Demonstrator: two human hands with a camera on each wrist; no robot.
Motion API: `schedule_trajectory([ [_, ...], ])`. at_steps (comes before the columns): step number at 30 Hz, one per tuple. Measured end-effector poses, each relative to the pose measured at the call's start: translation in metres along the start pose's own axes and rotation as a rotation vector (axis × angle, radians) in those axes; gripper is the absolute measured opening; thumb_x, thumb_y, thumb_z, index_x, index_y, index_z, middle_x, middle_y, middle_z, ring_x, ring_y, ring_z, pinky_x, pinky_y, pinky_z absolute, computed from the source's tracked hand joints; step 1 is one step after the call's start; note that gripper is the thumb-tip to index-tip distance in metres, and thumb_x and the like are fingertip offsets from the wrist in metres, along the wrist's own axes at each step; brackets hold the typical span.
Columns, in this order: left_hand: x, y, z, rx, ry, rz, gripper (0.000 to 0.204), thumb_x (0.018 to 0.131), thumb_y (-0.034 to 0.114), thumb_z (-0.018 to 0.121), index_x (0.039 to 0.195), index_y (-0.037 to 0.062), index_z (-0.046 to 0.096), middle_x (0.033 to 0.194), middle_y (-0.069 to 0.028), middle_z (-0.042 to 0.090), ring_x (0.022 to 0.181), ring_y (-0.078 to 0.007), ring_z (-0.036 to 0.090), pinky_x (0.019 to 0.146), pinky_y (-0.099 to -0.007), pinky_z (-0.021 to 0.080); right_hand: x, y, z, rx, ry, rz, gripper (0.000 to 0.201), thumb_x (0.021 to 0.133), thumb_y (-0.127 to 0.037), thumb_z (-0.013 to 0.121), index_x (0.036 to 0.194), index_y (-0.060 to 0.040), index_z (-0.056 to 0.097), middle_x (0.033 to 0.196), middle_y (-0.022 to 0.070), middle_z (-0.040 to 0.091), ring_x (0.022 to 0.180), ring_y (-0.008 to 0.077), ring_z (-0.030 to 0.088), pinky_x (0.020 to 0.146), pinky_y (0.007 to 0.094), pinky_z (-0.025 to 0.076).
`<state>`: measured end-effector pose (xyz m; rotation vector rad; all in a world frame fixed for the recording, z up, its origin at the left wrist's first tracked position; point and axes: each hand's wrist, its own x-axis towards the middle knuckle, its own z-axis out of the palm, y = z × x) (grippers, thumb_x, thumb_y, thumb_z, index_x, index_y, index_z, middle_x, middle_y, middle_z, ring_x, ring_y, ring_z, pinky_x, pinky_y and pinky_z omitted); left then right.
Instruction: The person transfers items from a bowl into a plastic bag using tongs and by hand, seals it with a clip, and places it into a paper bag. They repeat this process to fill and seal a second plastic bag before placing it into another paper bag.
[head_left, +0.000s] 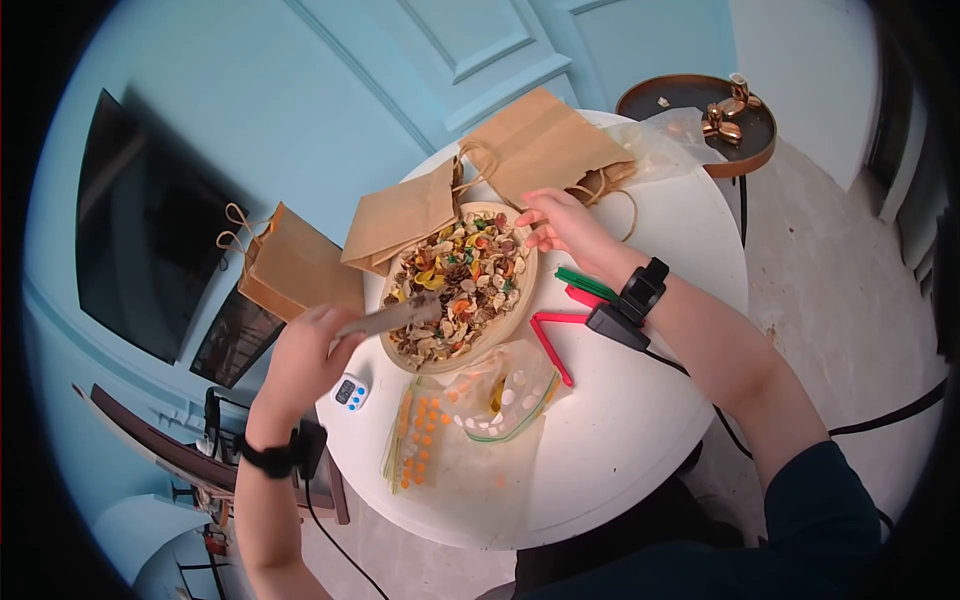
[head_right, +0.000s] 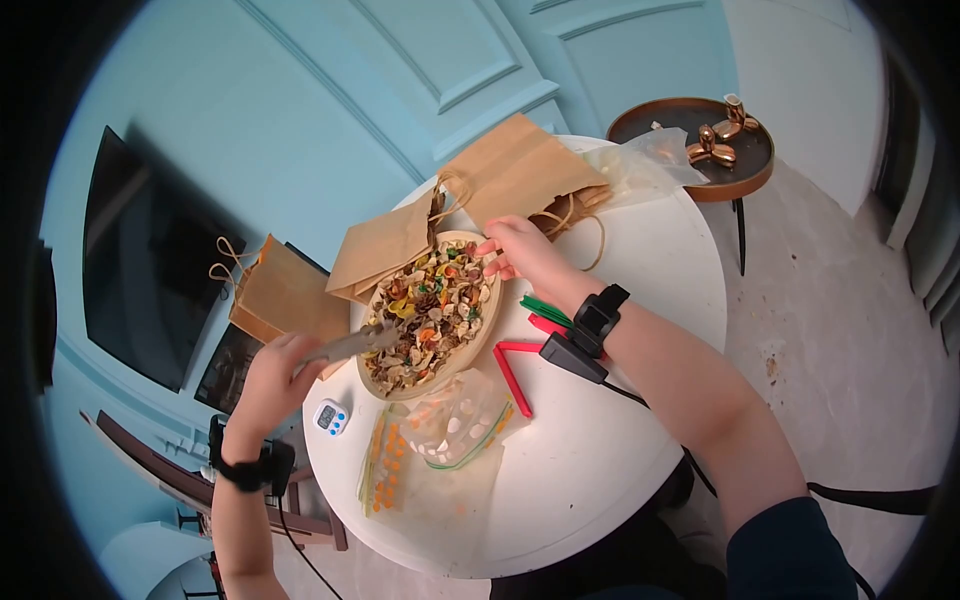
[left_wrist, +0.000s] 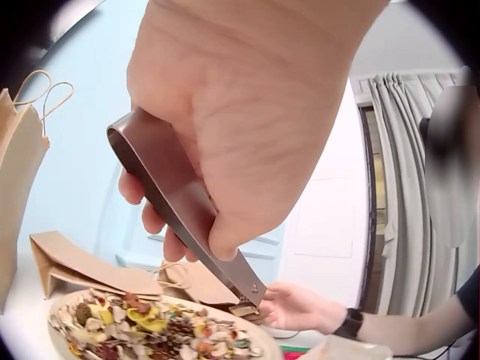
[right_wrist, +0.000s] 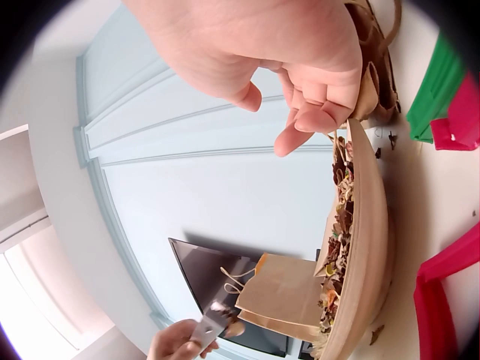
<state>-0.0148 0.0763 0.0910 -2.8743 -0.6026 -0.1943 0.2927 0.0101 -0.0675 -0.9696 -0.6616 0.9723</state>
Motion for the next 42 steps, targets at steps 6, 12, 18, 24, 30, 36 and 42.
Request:
schedule_trajectory([
  [6, -0.033, 0.035, -0.009, -0.151, -0.179, 0.089, 0.026, 0.076, 0.013, 0.068, 0.098, 0.0024, 0.061, 0.084, -0.015, 0.061, 0.077, -0.0328, 0.059, 0.068, -0.0396, 0.047, 0.002, 0.004, 0.0, -0.012, -0.025, -0.002, 0.034, 0.093, -0.03, 0.046, 0.114, -0.0029, 0.047, 0.099, 0.0088, 0.059, 0.069, 0.0126, 0.059, 0.058, 0.0241, 0.043],
  [12, -0.008, 0.006, 0.001, -0.088, -0.08, -0.004, 0.027, 0.077, 0.016, 0.068, 0.099, 0.0007, 0.06, 0.085, -0.0149, 0.061, 0.076, -0.0331, 0.06, 0.067, -0.0382, 0.049, 0.001, 0.004, 0.001, -0.024, -0.029, -0.001, 0.035, 0.094, -0.032, 0.045, 0.114, -0.003, 0.047, 0.099, 0.0091, 0.059, 0.068, 0.0129, 0.059, 0.057, 0.024, 0.043],
  [18, 0.029, -0.015, 0.025, 0.054, -0.066, 0.035, 0.023, 0.079, 0.016, 0.066, 0.096, 0.0016, 0.06, 0.086, -0.0145, 0.061, 0.083, -0.0326, 0.059, 0.07, -0.0394, 0.048, -0.002, 0.0, 0.001, -0.033, -0.018, 0.021, 0.035, 0.095, -0.03, 0.045, 0.12, -0.0053, 0.045, 0.097, 0.0082, 0.058, 0.069, 0.0128, 0.057, 0.061, 0.0239, 0.043],
  [24, 0.037, -0.019, 0.042, 0.129, -0.115, 0.058, 0.018, 0.08, 0.017, 0.064, 0.092, 0.0038, 0.061, 0.086, -0.0123, 0.062, 0.084, -0.032, 0.059, 0.07, -0.0404, 0.048, 0.0, 0.001, 0.0, -0.016, -0.012, 0.011, 0.036, 0.096, -0.03, 0.044, 0.121, -0.0045, 0.044, 0.098, 0.0091, 0.058, 0.069, 0.0134, 0.057, 0.06, 0.0242, 0.042],
  [30, 0.031, -0.016, 0.027, 0.087, -0.075, 0.067, 0.016, 0.08, 0.015, 0.064, 0.09, 0.0033, 0.061, 0.084, -0.0134, 0.062, 0.083, -0.0326, 0.059, 0.069, -0.04, 0.048, -0.001, 0.0, 0.001, -0.006, -0.013, 0.007, 0.037, 0.096, -0.03, 0.043, 0.121, -0.0039, 0.044, 0.098, 0.0096, 0.058, 0.068, 0.0137, 0.057, 0.059, 0.0243, 0.042],
  [36, -0.003, 0.017, -0.015, -0.009, -0.007, 0.01, 0.018, 0.075, 0.012, 0.067, 0.087, 0.0013, 0.061, 0.08, -0.0156, 0.059, 0.079, -0.0359, 0.058, 0.066, -0.0403, 0.046, 0.0, 0.002, 0.0, -0.003, -0.013, 0.002, 0.036, 0.096, -0.03, 0.043, 0.12, -0.0036, 0.044, 0.098, 0.0101, 0.058, 0.067, 0.0137, 0.057, 0.058, 0.0242, 0.042],
  [42, -0.035, 0.031, -0.012, -0.045, -0.01, 0.079, 0.019, 0.074, 0.012, 0.069, 0.087, 0.0015, 0.061, 0.078, -0.0133, 0.061, 0.074, -0.0335, 0.059, 0.064, -0.0396, 0.047, -0.001, 0.003, 0.0, 0.004, -0.032, -0.02, 0.036, 0.095, -0.032, 0.047, 0.118, -0.0037, 0.046, 0.096, 0.0094, 0.058, 0.066, 0.0126, 0.057, 0.057, 0.0231, 0.041],
])
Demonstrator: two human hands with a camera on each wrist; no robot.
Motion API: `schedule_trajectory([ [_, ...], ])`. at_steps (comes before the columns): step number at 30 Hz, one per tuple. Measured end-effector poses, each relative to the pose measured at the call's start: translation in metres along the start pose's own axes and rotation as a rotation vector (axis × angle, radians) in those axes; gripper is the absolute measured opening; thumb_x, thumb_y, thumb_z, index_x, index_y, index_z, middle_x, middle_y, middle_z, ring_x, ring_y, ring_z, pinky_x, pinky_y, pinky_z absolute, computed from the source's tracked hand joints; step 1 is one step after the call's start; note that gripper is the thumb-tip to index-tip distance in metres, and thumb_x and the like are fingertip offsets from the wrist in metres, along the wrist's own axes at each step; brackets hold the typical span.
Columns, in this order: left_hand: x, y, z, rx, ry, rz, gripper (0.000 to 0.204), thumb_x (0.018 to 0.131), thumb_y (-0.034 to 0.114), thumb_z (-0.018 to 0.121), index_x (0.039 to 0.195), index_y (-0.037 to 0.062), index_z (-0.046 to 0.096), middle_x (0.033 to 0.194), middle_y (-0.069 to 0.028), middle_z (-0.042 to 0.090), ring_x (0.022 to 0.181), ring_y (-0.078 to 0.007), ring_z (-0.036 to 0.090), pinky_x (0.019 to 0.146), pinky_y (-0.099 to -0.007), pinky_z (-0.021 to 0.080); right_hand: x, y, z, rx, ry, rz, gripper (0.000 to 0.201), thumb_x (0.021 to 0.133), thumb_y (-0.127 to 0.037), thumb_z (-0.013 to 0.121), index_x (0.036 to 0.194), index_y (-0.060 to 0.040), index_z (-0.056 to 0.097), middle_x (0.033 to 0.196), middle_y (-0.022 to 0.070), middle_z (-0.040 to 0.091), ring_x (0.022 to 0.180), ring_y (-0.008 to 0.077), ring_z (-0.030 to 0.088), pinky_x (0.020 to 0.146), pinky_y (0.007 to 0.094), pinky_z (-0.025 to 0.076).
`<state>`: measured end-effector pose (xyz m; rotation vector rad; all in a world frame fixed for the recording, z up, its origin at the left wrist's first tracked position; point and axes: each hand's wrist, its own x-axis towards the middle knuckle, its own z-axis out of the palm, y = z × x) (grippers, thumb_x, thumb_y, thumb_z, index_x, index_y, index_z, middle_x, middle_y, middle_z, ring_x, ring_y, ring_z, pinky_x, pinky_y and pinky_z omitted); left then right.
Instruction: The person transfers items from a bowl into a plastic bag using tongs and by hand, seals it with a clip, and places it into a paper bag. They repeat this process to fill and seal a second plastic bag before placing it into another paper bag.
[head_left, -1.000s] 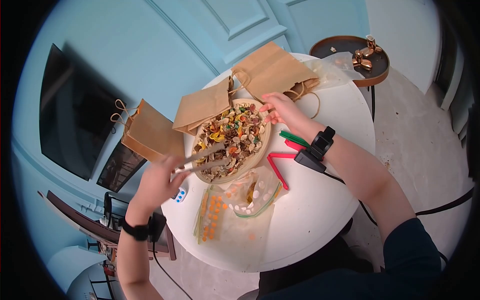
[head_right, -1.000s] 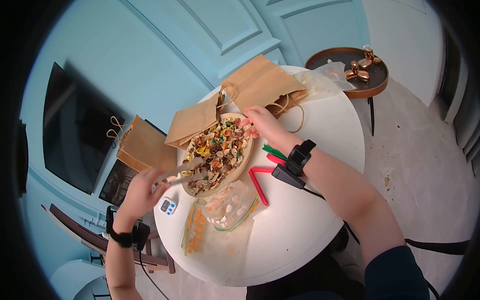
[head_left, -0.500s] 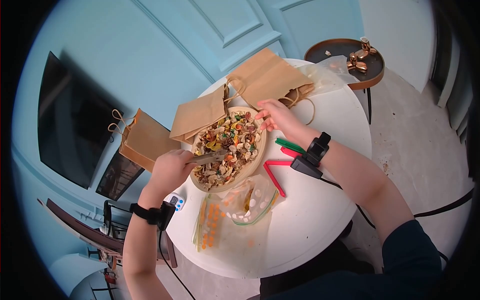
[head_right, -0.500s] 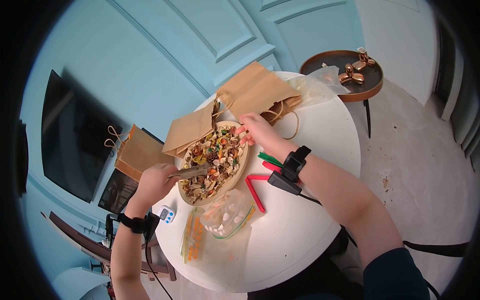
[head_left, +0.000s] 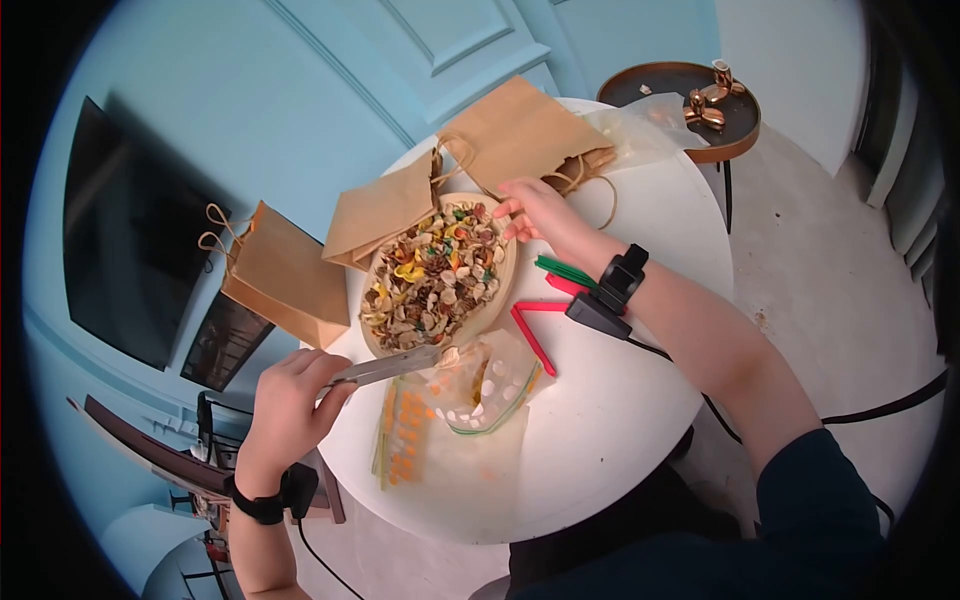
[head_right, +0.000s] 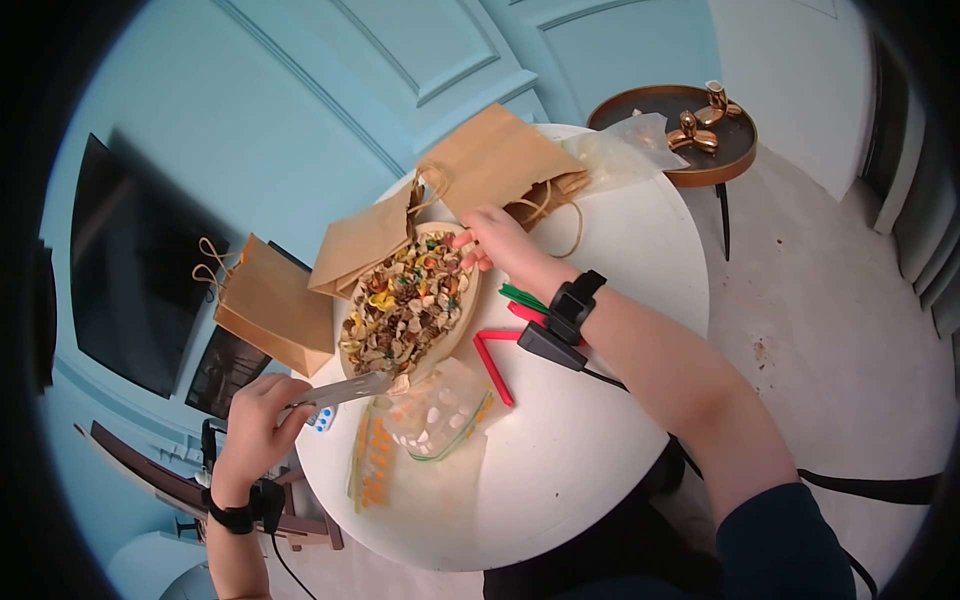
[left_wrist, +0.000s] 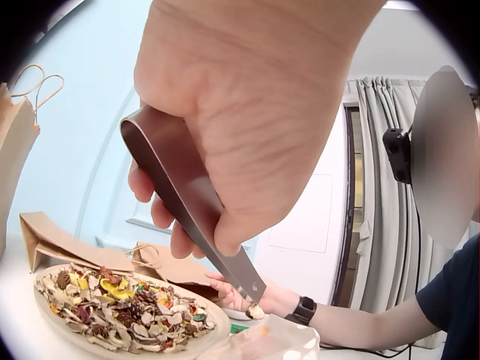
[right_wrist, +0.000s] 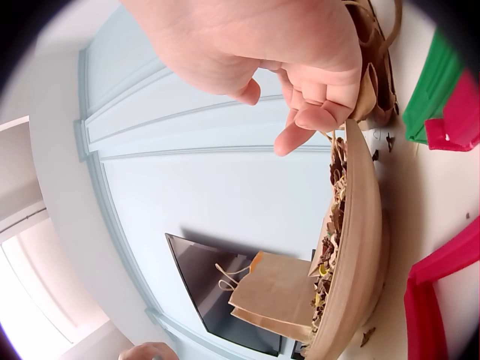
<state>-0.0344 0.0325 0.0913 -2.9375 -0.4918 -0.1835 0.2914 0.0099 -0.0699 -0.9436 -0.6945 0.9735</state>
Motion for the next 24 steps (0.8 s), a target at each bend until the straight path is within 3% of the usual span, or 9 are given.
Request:
schedule_trajectory([
  [3, -0.009, 0.005, 0.001, 0.016, -0.007, 0.012, 0.02, 0.074, 0.012, 0.071, 0.088, 0.0024, 0.062, 0.077, -0.0106, 0.062, 0.073, -0.0311, 0.06, 0.063, -0.0388, 0.047, 0.003, 0.003, -0.001, -0.022, -0.016, -0.036, 0.035, 0.093, -0.034, 0.045, 0.108, -0.0021, 0.046, 0.097, 0.0112, 0.059, 0.064, 0.0136, 0.059, 0.054, 0.024, 0.042],
  [7, -0.01, 0.006, -0.001, 0.004, -0.018, 0.027, 0.02, 0.074, 0.013, 0.071, 0.089, 0.0025, 0.061, 0.077, -0.0106, 0.062, 0.073, -0.0312, 0.059, 0.063, -0.0386, 0.047, 0.001, 0.0, 0.001, -0.012, -0.006, 0.012, 0.035, 0.095, -0.031, 0.046, 0.117, -0.0038, 0.046, 0.095, 0.0085, 0.058, 0.067, 0.0127, 0.056, 0.057, 0.0233, 0.041],
  [12, -0.005, 0.006, -0.003, -0.026, -0.037, 0.045, 0.025, 0.073, 0.015, 0.072, 0.092, 0.0025, 0.06, 0.079, -0.0113, 0.061, 0.073, -0.0313, 0.059, 0.063, -0.0383, 0.047, 0.003, 0.001, 0.001, -0.025, 0.006, -0.02, 0.036, 0.094, -0.034, 0.044, 0.112, -0.0022, 0.046, 0.097, 0.0116, 0.059, 0.064, 0.0136, 0.059, 0.054, 0.0239, 0.042],
  [15, -0.002, -0.008, 0.0, -0.093, -0.047, 0.009, 0.029, 0.073, 0.014, 0.07, 0.097, 0.0005, 0.061, 0.085, -0.0148, 0.062, 0.075, -0.0339, 0.059, 0.065, -0.0385, 0.048, 0.003, 0.002, 0.0, -0.023, 0.014, -0.021, 0.037, 0.094, -0.034, 0.044, 0.113, -0.0022, 0.046, 0.097, 0.0114, 0.059, 0.064, 0.0135, 0.059, 0.053, 0.0238, 0.041],
  [17, 0.008, -0.017, 0.005, -0.065, 0.008, -0.161, 0.028, 0.075, 0.018, 0.072, 0.096, 0.0037, 0.061, 0.082, -0.0115, 0.062, 0.074, -0.0311, 0.06, 0.063, -0.0375, 0.047, 0.003, 0.002, 0.001, -0.023, 0.008, -0.024, 0.038, 0.094, -0.034, 0.044, 0.114, -0.0021, 0.045, 0.096, 0.0113, 0.059, 0.064, 0.0135, 0.059, 0.053, 0.0238, 0.041],
  [24, 0.044, -0.036, 0.043, 0.075, 0.021, -0.041, 0.021, 0.076, 0.017, 0.069, 0.091, 0.0045, 0.063, 0.081, -0.0097, 0.063, 0.08, -0.0306, 0.059, 0.069, -0.0392, 0.047, -0.002, -0.003, 0.001, -0.045, 0.012, 0.018, 0.036, 0.095, -0.031, 0.045, 0.121, -0.0049, 0.044, 0.097, 0.0086, 0.058, 0.068, 0.0124, 0.056, 0.059, 0.0233, 0.041],
])
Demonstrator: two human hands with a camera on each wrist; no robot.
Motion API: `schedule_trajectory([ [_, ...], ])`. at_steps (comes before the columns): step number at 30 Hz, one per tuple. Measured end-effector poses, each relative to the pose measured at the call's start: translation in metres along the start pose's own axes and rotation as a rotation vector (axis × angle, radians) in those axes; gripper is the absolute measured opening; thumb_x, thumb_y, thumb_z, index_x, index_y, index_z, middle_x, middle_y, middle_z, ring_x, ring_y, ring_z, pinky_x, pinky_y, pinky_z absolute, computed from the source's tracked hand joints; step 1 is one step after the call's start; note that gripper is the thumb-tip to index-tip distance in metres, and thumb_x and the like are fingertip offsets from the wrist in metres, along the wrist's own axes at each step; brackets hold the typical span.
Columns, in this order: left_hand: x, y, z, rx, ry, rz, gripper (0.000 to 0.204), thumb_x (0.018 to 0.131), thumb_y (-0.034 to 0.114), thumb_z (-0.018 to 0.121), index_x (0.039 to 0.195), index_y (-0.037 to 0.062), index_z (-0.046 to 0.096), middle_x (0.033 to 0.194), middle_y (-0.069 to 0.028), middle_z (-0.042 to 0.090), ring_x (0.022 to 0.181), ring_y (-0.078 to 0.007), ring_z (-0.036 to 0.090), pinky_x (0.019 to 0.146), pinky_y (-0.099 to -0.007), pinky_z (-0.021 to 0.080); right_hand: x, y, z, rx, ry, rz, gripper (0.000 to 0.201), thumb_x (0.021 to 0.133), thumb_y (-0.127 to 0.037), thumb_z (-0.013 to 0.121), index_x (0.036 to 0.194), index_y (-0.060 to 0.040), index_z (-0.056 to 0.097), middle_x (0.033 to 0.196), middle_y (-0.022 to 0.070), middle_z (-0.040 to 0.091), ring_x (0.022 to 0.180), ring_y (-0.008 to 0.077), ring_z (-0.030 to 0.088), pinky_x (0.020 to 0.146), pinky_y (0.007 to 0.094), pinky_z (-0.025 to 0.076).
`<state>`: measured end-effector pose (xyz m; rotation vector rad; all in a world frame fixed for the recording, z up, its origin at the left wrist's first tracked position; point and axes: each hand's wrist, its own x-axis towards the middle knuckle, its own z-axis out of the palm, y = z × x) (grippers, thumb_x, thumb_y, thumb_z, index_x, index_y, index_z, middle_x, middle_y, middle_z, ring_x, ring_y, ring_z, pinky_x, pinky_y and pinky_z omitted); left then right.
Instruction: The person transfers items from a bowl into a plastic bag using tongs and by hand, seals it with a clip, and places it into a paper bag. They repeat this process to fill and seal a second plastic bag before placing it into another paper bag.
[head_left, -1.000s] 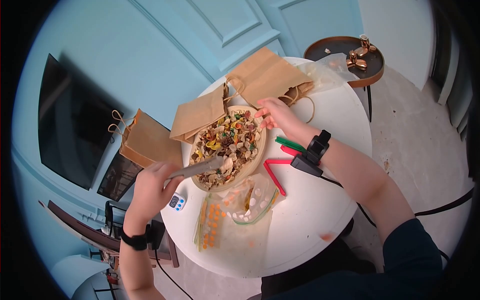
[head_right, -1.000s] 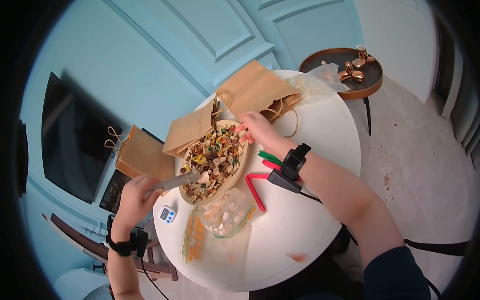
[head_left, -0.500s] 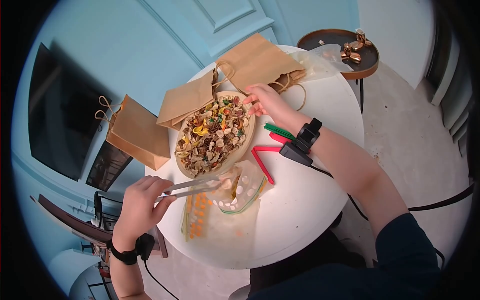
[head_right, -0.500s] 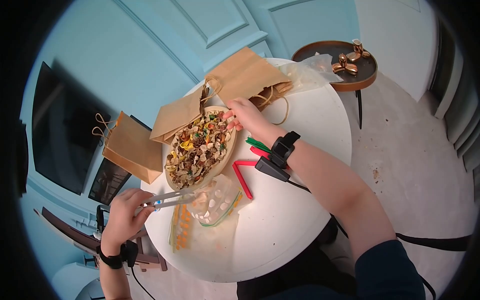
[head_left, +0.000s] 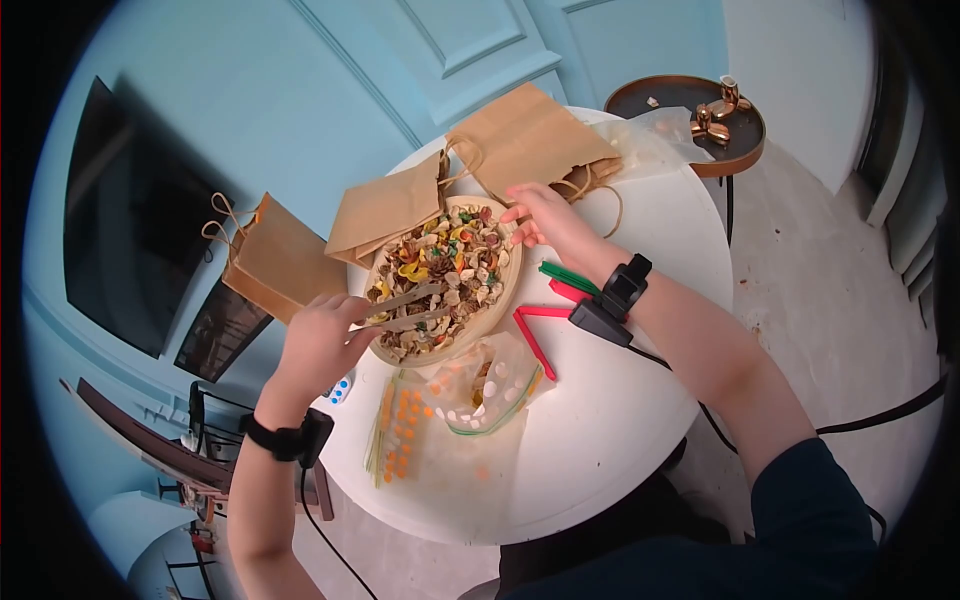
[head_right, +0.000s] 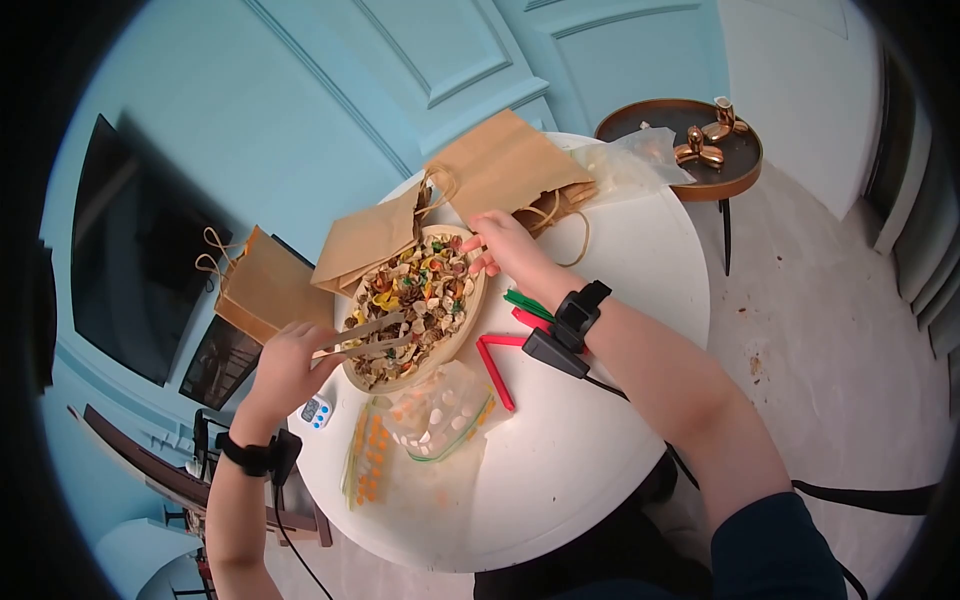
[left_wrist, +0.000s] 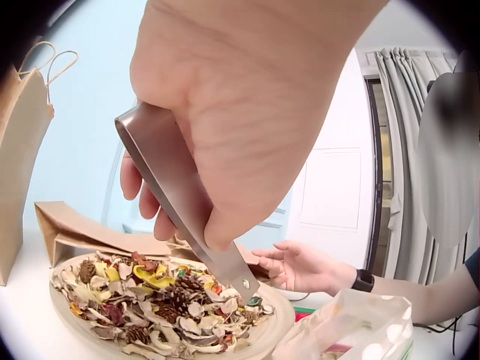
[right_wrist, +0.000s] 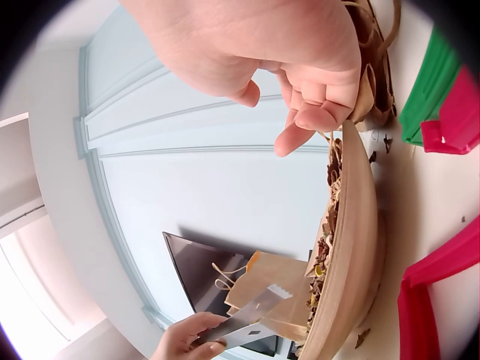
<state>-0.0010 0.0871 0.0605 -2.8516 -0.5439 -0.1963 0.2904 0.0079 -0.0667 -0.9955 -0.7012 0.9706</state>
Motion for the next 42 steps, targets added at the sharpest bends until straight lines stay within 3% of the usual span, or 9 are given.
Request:
schedule_trajectory([
  [7, 0.02, -0.002, 0.012, 0.157, -0.075, 0.089, 0.017, 0.074, 0.018, 0.07, 0.087, 0.0076, 0.065, 0.077, -0.0049, 0.063, 0.085, -0.024, 0.055, 0.083, -0.0372, 0.039, 0.005, 0.005, -0.001, -0.003, 0.008, -0.005, 0.036, 0.095, -0.031, 0.045, 0.12, -0.0049, 0.045, 0.096, 0.0084, 0.058, 0.067, 0.0122, 0.056, 0.057, 0.0232, 0.041],
  [13, 0.017, -0.003, 0.014, 0.152, 0.004, 0.127, 0.018, 0.073, 0.018, 0.071, 0.085, 0.0062, 0.065, 0.077, -0.0057, 0.063, 0.085, -0.0246, 0.054, 0.083, -0.0373, 0.039, 0.003, 0.001, 0.0, 0.004, 0.011, -0.003, 0.036, 0.095, -0.031, 0.045, 0.12, -0.0047, 0.045, 0.096, 0.0089, 0.058, 0.066, 0.0122, 0.056, 0.056, 0.0234, 0.041],
  [19, -0.019, 0.014, -0.031, 0.043, 0.099, 0.071, 0.018, 0.072, 0.017, 0.072, 0.085, 0.0066, 0.066, 0.077, -0.0043, 0.063, 0.081, -0.0239, 0.053, 0.082, -0.0358, 0.037, 0.006, 0.005, -0.003, -0.006, 0.002, -0.045, 0.037, 0.095, -0.032, 0.042, 0.116, -0.0013, 0.045, 0.096, 0.0105, 0.06, 0.064, 0.013, 0.059, 0.054, 0.0241, 0.042],
  [22, -0.038, 0.029, -0.047, -0.004, -0.017, 0.081, 0.02, 0.072, 0.02, 0.073, 0.086, 0.0067, 0.065, 0.076, -0.0038, 0.062, 0.08, -0.0238, 0.052, 0.082, -0.0357, 0.036, 0.005, 0.004, 0.0, -0.005, 0.016, -0.034, 0.037, 0.095, -0.032, 0.043, 0.116, -0.0011, 0.045, 0.096, 0.0107, 0.06, 0.064, 0.0129, 0.059, 0.053, 0.0241, 0.042],
  [27, -0.049, 0.029, -0.043, -0.071, -0.082, 0.129, 0.026, 0.071, 0.022, 0.073, 0.09, 0.0067, 0.064, 0.077, -0.0042, 0.062, 0.082, -0.0236, 0.052, 0.082, -0.0359, 0.036, 0.005, 0.005, -0.001, 0.004, -0.009, -0.004, 0.037, 0.095, -0.03, 0.046, 0.121, -0.0036, 0.044, 0.097, 0.0092, 0.058, 0.067, 0.0124, 0.056, 0.058, 0.0234, 0.042],
  [31, -0.032, 0.009, -0.036, 0.058, 0.02, 0.057, 0.024, 0.071, 0.021, 0.073, 0.089, 0.0067, 0.065, 0.076, -0.0041, 0.062, 0.082, -0.0242, 0.053, 0.081, -0.0364, 0.037, 0.002, 0.002, -0.001, -0.003, 0.004, -0.019, 0.036, 0.095, -0.03, 0.046, 0.121, -0.0051, 0.044, 0.097, 0.009, 0.058, 0.067, 0.0123, 0.056, 0.058, 0.0231, 0.042],
  [33, -0.02, 0.001, -0.027, 0.101, 0.01, 0.043, 0.022, 0.07, 0.017, 0.072, 0.087, 0.0048, 0.064, 0.08, -0.009, 0.062, 0.085, -0.027, 0.053, 0.084, -0.0367, 0.037, 0.002, 0.001, 0.0, -0.011, 0.009, -0.009, 0.037, 0.095, -0.031, 0.046, 0.121, -0.0055, 0.044, 0.097, 0.0089, 0.058, 0.067, 0.0123, 0.056, 0.058, 0.0232, 0.042],
  [42, 0.01, -0.012, 0.009, 0.212, -0.005, 0.138, 0.016, 0.071, 0.019, 0.071, 0.08, 0.0084, 0.063, 0.073, -0.0031, 0.061, 0.081, -0.0228, 0.053, 0.084, -0.0352, 0.038, 0.006, 0.004, -0.003, -0.008, 0.018, -0.002, 0.038, 0.095, -0.031, 0.046, 0.122, -0.0053, 0.044, 0.096, 0.0089, 0.059, 0.066, 0.0123, 0.056, 0.058, 0.024, 0.042],
])
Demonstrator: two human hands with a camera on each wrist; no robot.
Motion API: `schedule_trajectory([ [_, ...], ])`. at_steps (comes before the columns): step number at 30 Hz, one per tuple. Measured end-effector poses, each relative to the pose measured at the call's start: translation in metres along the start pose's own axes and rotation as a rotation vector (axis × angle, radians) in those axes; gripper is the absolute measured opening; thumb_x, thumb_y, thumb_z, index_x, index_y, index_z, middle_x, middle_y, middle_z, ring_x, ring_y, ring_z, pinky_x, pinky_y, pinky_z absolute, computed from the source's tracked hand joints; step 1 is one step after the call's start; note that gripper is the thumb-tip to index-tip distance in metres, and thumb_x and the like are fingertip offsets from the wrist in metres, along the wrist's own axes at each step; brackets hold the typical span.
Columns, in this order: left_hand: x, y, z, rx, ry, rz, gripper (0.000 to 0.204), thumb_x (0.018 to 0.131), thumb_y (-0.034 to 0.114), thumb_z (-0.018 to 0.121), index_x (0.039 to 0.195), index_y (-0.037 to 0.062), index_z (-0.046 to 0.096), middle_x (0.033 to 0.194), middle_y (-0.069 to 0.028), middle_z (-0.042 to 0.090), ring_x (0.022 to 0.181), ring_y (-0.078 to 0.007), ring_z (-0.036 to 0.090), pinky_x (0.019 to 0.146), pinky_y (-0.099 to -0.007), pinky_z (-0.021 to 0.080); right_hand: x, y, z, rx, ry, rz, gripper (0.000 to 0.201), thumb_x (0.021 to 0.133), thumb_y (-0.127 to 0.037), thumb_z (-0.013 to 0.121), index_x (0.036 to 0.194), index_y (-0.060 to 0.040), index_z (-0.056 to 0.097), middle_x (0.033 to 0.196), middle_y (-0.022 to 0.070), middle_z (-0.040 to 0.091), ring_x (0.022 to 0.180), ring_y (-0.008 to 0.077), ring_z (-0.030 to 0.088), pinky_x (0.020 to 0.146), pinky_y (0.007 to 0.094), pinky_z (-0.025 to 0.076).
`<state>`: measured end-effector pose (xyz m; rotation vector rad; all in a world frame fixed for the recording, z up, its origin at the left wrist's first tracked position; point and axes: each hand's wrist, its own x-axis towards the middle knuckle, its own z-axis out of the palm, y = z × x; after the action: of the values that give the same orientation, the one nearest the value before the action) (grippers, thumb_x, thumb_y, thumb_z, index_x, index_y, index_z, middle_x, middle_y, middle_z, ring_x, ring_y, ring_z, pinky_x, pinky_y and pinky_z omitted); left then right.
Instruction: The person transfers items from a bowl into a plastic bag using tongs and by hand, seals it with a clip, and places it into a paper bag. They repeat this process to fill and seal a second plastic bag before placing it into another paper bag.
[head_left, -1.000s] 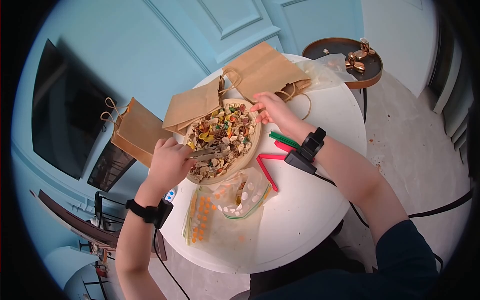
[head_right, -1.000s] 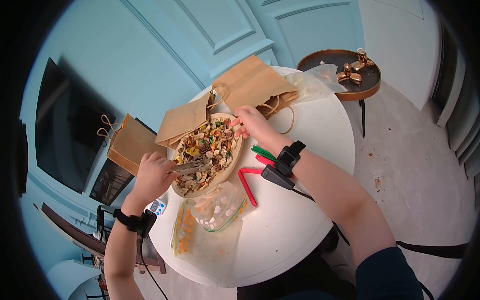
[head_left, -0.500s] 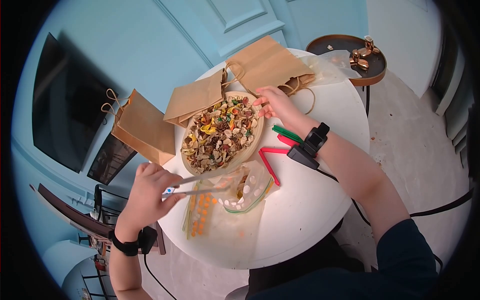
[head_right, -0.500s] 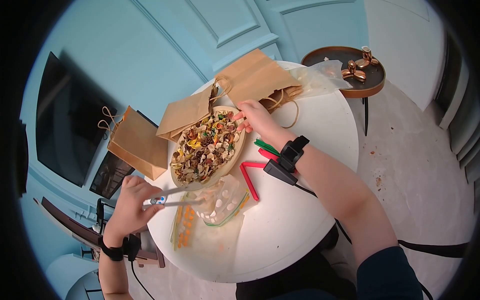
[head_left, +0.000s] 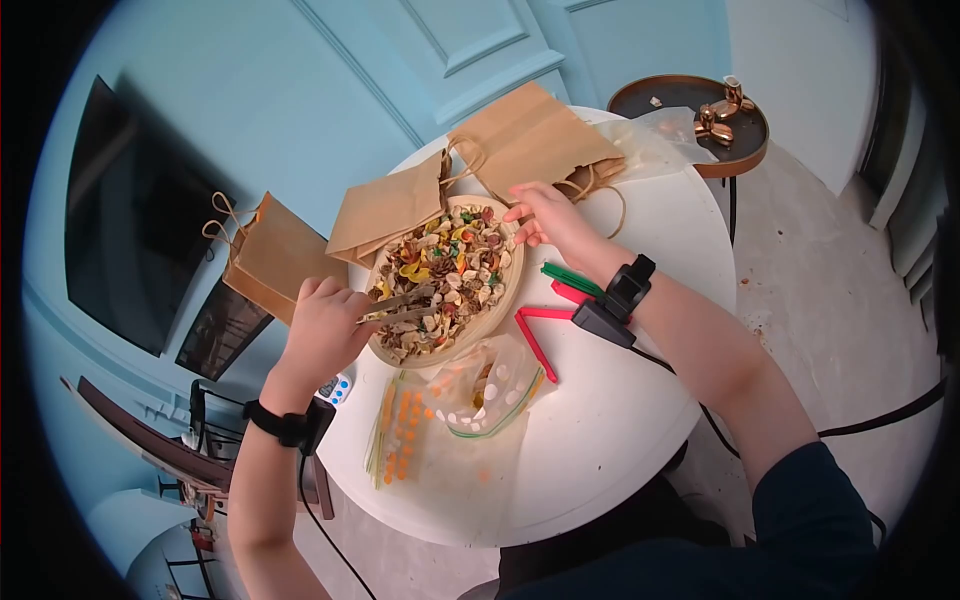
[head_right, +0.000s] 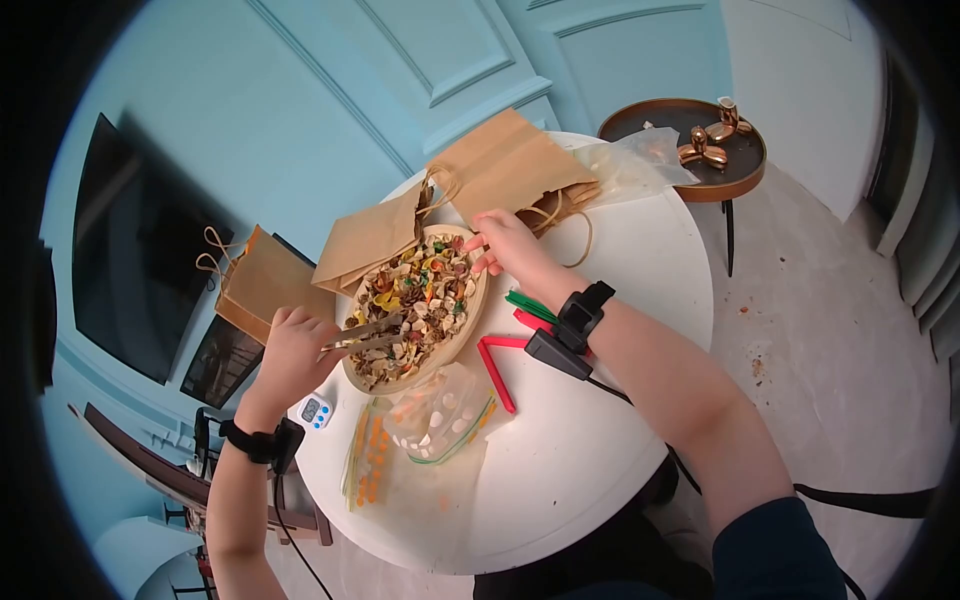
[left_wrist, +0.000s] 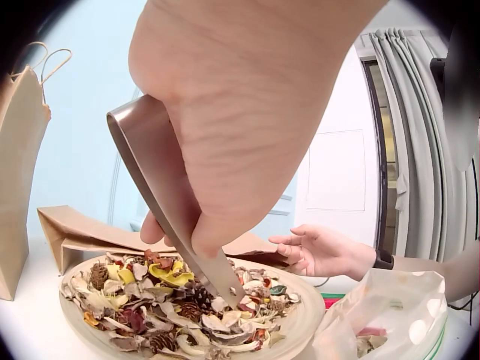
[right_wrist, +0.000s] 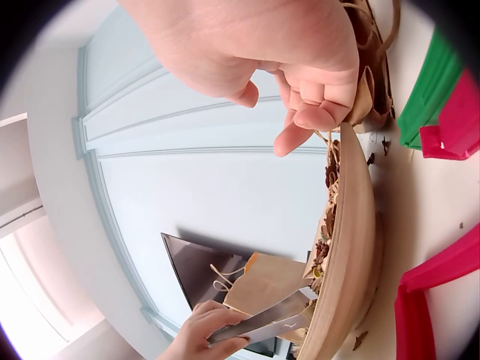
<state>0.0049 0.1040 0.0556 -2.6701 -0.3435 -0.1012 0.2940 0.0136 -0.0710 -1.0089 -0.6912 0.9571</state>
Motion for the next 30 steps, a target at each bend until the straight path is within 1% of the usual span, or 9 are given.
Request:
schedule_trajectory([
  [10, -0.001, -0.007, -0.004, 0.011, -0.004, -0.007, 0.012, 0.072, 0.016, 0.07, 0.076, 0.0083, 0.062, 0.071, -0.0049, 0.06, 0.079, -0.0242, 0.054, 0.083, -0.0357, 0.038, 0.0, 0.0, 0.0, 0.02, -0.009, -0.004, 0.036, 0.094, -0.03, 0.047, 0.121, -0.0057, 0.045, 0.097, 0.0097, 0.059, 0.067, 0.0133, 0.058, 0.057, 0.0242, 0.042],
  [13, -0.013, -0.007, -0.022, -0.087, 0.02, -0.082, 0.016, 0.072, 0.017, 0.07, 0.083, 0.0077, 0.065, 0.074, -0.0069, 0.06, 0.083, -0.0257, 0.054, 0.084, -0.036, 0.038, -0.002, -0.001, 0.001, 0.013, -0.007, -0.012, 0.036, 0.094, -0.03, 0.047, 0.121, -0.006, 0.045, 0.097, 0.0096, 0.059, 0.066, 0.0132, 0.057, 0.056, 0.0241, 0.042],
  [17, -0.035, 0.013, -0.056, -0.142, 0.011, -0.074, 0.015, 0.075, 0.021, 0.07, 0.081, 0.0084, 0.065, 0.073, -0.0064, 0.059, 0.08, -0.0246, 0.054, 0.082, -0.0369, 0.037, -0.001, -0.001, 0.0, 0.018, -0.006, -0.014, 0.036, 0.094, -0.03, 0.047, 0.12, -0.0061, 0.045, 0.096, 0.0092, 0.059, 0.066, 0.0129, 0.057, 0.057, 0.0237, 0.042],
  [19, -0.046, 0.027, -0.067, -0.274, -0.05, -0.014, 0.017, 0.075, 0.021, 0.07, 0.085, 0.0084, 0.065, 0.075, -0.0067, 0.059, 0.08, -0.0252, 0.053, 0.082, -0.0371, 0.037, -0.002, -0.001, 0.002, 0.002, 0.0, -0.006, 0.035, 0.095, -0.031, 0.046, 0.12, -0.0059, 0.045, 0.096, 0.0087, 0.059, 0.066, 0.0124, 0.056, 0.057, 0.0232, 0.042],
  [20, -0.051, 0.029, -0.068, -0.334, -0.15, -0.026, 0.022, 0.074, 0.02, 0.071, 0.09, 0.0058, 0.065, 0.079, -0.0074, 0.059, 0.084, -0.0263, 0.051, 0.085, -0.0364, 0.035, -0.002, 0.0, 0.002, 0.002, -0.002, -0.005, 0.035, 0.095, -0.031, 0.046, 0.12, -0.0059, 0.045, 0.096, 0.0087, 0.059, 0.066, 0.0124, 0.056, 0.057, 0.0232, 0.042],
  [23, -0.055, 0.038, -0.067, -0.356, -0.211, -0.036, 0.024, 0.074, 0.021, 0.072, 0.09, 0.0055, 0.065, 0.079, -0.0076, 0.059, 0.084, -0.0269, 0.051, 0.085, -0.036, 0.035, -0.001, 0.002, 0.003, -0.024, -0.006, -0.033, 0.04, 0.096, -0.031, 0.042, 0.121, 0.0005, 0.043, 0.098, 0.0119, 0.059, 0.064, 0.0131, 0.058, 0.053, 0.024, 0.042],
  [25, -0.054, 0.028, -0.06, -0.339, -0.179, -0.02, 0.024, 0.073, 0.02, 0.072, 0.09, 0.0047, 0.064, 0.079, -0.0082, 0.059, 0.084, -0.0275, 0.051, 0.084, -0.0362, 0.036, -0.002, 0.0, 0.003, -0.029, -0.007, -0.027, 0.04, 0.096, -0.031, 0.042, 0.121, 0.0005, 0.043, 0.098, 0.012, 0.059, 0.064, 0.0133, 0.058, 0.053, 0.024, 0.042],
  [27, -0.051, 0.012, -0.052, -0.205, 0.029, -0.11, 0.021, 0.072, 0.02, 0.073, 0.087, 0.0069, 0.065, 0.079, -0.0066, 0.062, 0.081, -0.0253, 0.054, 0.08, -0.0359, 0.038, -0.002, 0.001, 0.002, -0.033, -0.006, -0.032, 0.04, 0.096, -0.031, 0.042, 0.121, 0.0005, 0.043, 0.098, 0.012, 0.059, 0.064, 0.0134, 0.058, 0.053, 0.0239, 0.042],
  [30, -0.036, -0.011, -0.04, -0.068, 0.093, -0.13, 0.02, 0.07, 0.018, 0.073, 0.084, 0.0062, 0.065, 0.077, -0.0063, 0.063, 0.082, -0.0253, 0.055, 0.08, -0.0367, 0.039, -0.001, 0.002, 0.002, -0.037, -0.001, -0.037, 0.04, 0.096, -0.031, 0.042, 0.12, 0.0005, 0.043, 0.097, 0.0121, 0.059, 0.064, 0.0136, 0.058, 0.053, 0.0238, 0.042],
])
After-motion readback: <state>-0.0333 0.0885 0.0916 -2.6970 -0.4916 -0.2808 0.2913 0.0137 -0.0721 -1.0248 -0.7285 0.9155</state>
